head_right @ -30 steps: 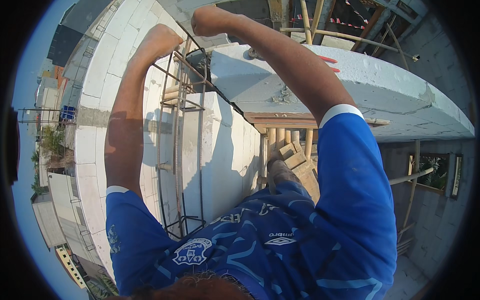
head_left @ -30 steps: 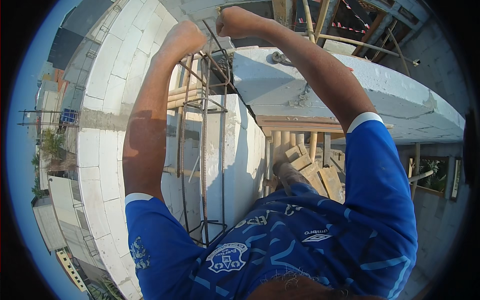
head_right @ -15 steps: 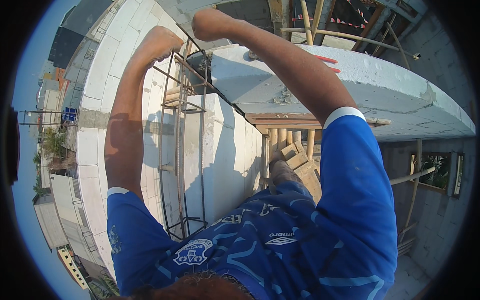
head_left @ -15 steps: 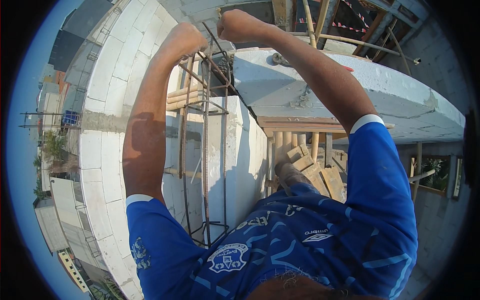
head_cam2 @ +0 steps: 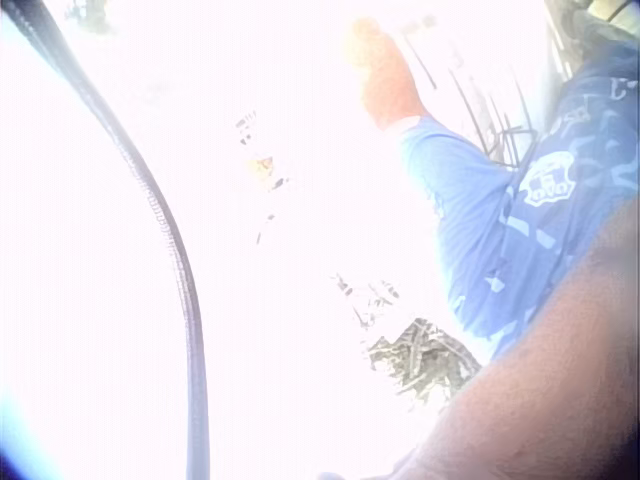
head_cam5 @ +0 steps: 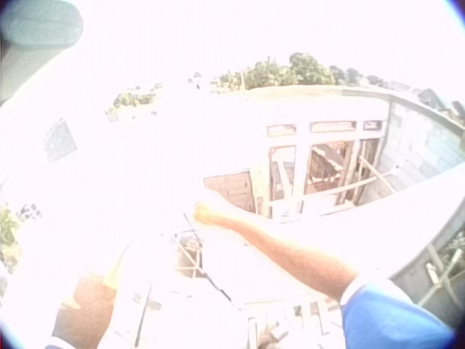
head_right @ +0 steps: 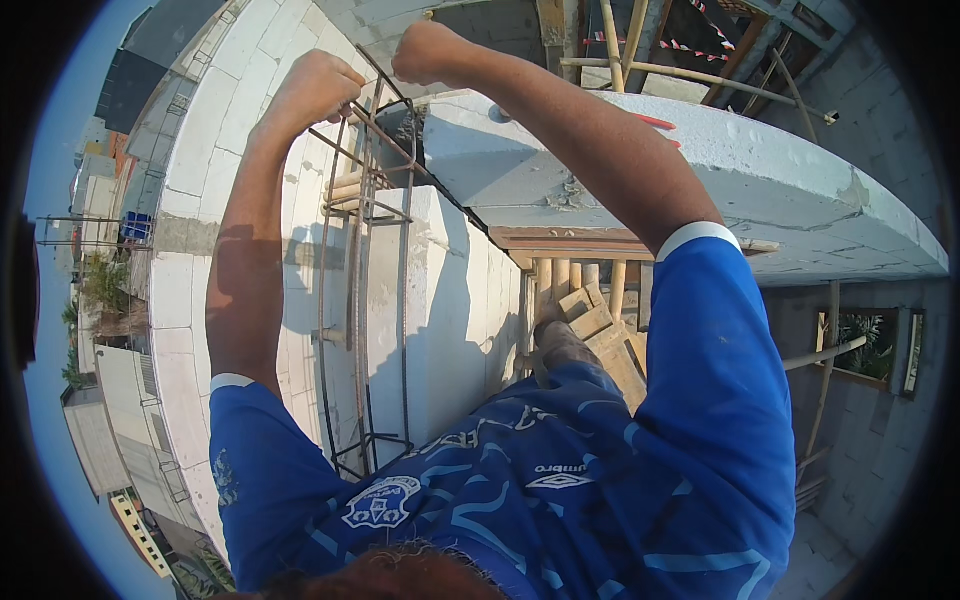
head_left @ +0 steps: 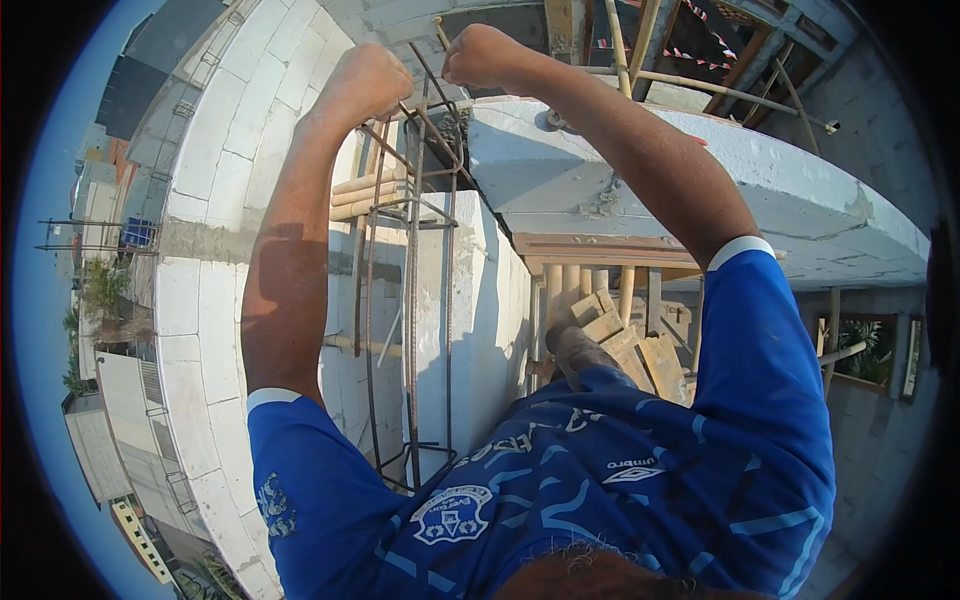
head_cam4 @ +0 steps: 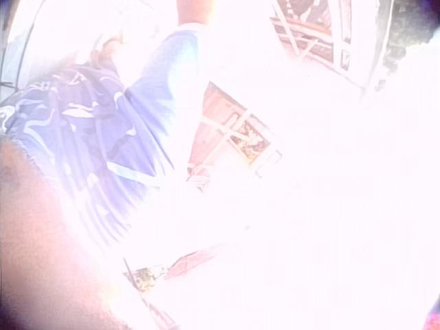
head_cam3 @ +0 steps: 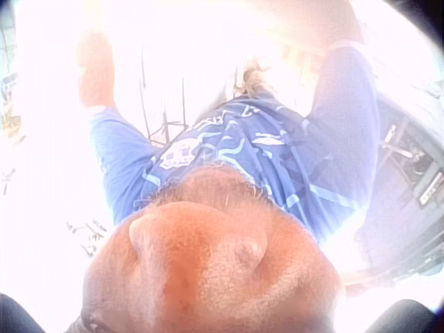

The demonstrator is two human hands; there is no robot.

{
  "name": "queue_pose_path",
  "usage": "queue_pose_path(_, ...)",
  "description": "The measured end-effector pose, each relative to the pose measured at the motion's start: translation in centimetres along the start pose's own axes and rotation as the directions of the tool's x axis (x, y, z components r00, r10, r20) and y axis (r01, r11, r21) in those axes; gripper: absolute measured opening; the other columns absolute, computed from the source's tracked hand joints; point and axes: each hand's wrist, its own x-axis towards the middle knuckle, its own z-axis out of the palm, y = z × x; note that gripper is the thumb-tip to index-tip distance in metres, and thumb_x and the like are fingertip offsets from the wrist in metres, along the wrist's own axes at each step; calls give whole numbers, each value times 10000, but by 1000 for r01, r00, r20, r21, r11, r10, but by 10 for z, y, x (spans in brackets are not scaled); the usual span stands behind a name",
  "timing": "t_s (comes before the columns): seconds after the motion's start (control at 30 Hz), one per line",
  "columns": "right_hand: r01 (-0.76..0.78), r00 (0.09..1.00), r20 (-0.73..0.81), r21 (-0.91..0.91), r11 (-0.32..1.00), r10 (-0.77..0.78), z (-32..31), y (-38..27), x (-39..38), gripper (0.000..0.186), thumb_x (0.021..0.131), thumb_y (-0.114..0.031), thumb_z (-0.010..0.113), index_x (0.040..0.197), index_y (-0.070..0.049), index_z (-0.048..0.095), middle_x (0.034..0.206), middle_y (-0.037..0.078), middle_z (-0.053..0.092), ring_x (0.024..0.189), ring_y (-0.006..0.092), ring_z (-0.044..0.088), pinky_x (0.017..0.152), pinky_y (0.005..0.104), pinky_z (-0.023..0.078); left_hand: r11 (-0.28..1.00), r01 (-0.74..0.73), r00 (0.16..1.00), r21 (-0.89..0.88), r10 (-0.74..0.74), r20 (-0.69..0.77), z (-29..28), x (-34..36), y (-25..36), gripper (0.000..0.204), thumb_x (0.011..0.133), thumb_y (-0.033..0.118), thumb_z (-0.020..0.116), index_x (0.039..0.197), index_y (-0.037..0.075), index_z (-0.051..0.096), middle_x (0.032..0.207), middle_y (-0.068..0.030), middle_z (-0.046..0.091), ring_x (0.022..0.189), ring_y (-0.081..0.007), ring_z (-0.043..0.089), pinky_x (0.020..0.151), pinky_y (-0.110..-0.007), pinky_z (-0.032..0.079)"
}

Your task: The person positions a steel rebar cage onto the top of a wall, cuts pieces of binding wire using pincers, and secures the rebar cage to the column reinforcement by tying and twisting the wire with pincers.

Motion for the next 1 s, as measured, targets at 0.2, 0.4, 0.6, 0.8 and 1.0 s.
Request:
queue_pose_path(0.2,-458,888,258,582,672,381,-7,-24,-9,167,721,-13,629,847,29,731,654,87,616,553,125,526,482,273,407,998,12,994,60,-18,105,2,-1,-4,123,668,114,604,647,14,673,603,-107,637,528,-181,638,550,-294,511)
queue_pose_path(0.4,-478,877,288,583,656,384,-11,-23,-6,103,731,-38,659,799,17,715,654,88,614,563,143,537,505,284,430,985,167,978,43,-171,119,-3,2,10,141,691,135,610,641,25,683,606,-150,647,566,-248,670,620,-350,539)
queue_pose_path(0.6,-166,985,-57,-73,983,162,5,-14,22,176,743,-111,590,782,13,709,773,208,680,733,323,678,687,427,528,961,226,974,159,-218,-65,-4,9,24,211,743,116,557,588,5,648,549,-150,629,469,-221,627,557,-323,529)
queue_pose_path(0.8,-272,959,-154,-244,931,240,-17,-5,22,221,772,-142,612,891,5,727,851,213,700,816,338,690,784,392,534,915,375,927,147,-370,-61,-10,12,33,211,800,98,555,848,-12,728,645,-135,680,512,-214,662,528,-317,535)
queue_pose_path(1.0,-309,949,-22,-249,918,314,-60,-41,-12,199,813,-70,527,745,14,694,740,228,669,638,287,655,575,431,490,954,300,954,-26,-300,13,-18,-2,14,229,802,106,620,966,-16,724,720,-126,688,499,-162,638,432,-298,472)
